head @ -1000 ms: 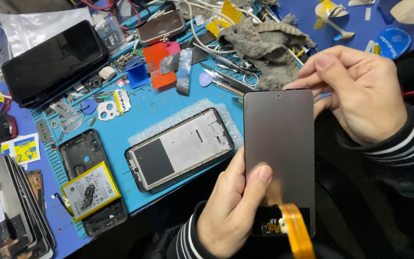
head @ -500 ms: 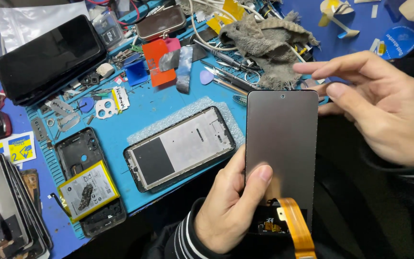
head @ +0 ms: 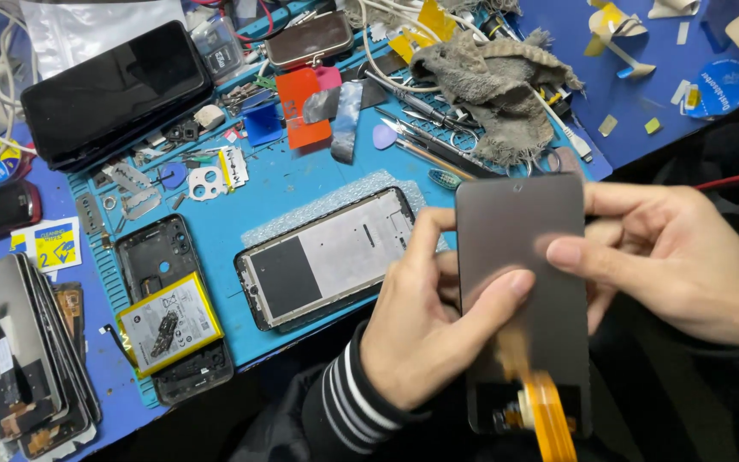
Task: The person handles a disassembled smartphone, picking up a detached screen assembly and aligning it with the phone's chassis. They then manipulate a small internal component, possibly a camera module, and attempt to place it into the phone's body.
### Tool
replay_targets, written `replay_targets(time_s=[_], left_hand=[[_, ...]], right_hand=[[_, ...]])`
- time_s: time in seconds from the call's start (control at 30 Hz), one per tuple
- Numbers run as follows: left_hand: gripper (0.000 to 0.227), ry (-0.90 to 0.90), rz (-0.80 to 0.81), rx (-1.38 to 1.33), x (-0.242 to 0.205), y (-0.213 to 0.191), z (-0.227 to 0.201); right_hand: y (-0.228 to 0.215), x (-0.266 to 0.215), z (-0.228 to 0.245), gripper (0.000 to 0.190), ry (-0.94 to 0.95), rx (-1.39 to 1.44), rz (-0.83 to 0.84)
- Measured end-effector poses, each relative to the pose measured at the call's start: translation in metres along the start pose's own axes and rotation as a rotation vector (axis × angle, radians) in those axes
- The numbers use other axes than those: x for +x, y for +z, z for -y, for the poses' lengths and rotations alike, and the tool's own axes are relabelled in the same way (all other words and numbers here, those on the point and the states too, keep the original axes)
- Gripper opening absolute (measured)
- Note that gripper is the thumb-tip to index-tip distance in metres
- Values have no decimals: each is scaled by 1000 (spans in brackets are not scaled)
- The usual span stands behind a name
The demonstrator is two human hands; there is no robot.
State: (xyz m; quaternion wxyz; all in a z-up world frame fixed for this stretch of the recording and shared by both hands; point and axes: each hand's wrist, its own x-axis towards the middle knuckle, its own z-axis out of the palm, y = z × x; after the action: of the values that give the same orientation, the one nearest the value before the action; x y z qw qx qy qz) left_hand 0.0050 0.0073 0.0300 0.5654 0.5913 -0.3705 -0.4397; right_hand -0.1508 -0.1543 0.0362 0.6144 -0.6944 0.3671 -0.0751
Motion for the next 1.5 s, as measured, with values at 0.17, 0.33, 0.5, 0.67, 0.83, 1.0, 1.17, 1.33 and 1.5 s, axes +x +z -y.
replay_targets(time_s=[0.17, 0.33, 0.5, 0.67, 0.83, 1.0, 1.17, 1.33, 1.5], left_hand=[[42, 106, -10, -49, 8, -4, -5], [51, -150, -203, -165, 12, -17, -4], [31, 49, -44, -244, 5, -7, 2], [44, 100, 64, -335, 14, 12, -4], [42, 55, 76, 106, 25, 22, -18], [36, 101, 170, 214, 35, 35, -8], [58, 250, 101, 218, 46, 34, 2], [32, 185, 40, -315, 37, 40, 2], [50, 96, 28, -290, 31, 40, -9]], right_hand=[[-1, -10, -8, 33, -43, 43, 74], [-5, -18, -9, 41, -121, 57, 31], [-20, -29, -25, 42, -89, 145, -123], [-24, -35, -27, 44, -127, 139, -124], [-26, -42, -22, 41, -105, 17, -116], [-34, -43, -34, 42, -97, 67, -123], [-43, -49, -45, 44, -85, 94, -139], [-48, -49, -47, 38, -47, 145, -222], [-39, -38, -40, 43, -95, 149, -214]])
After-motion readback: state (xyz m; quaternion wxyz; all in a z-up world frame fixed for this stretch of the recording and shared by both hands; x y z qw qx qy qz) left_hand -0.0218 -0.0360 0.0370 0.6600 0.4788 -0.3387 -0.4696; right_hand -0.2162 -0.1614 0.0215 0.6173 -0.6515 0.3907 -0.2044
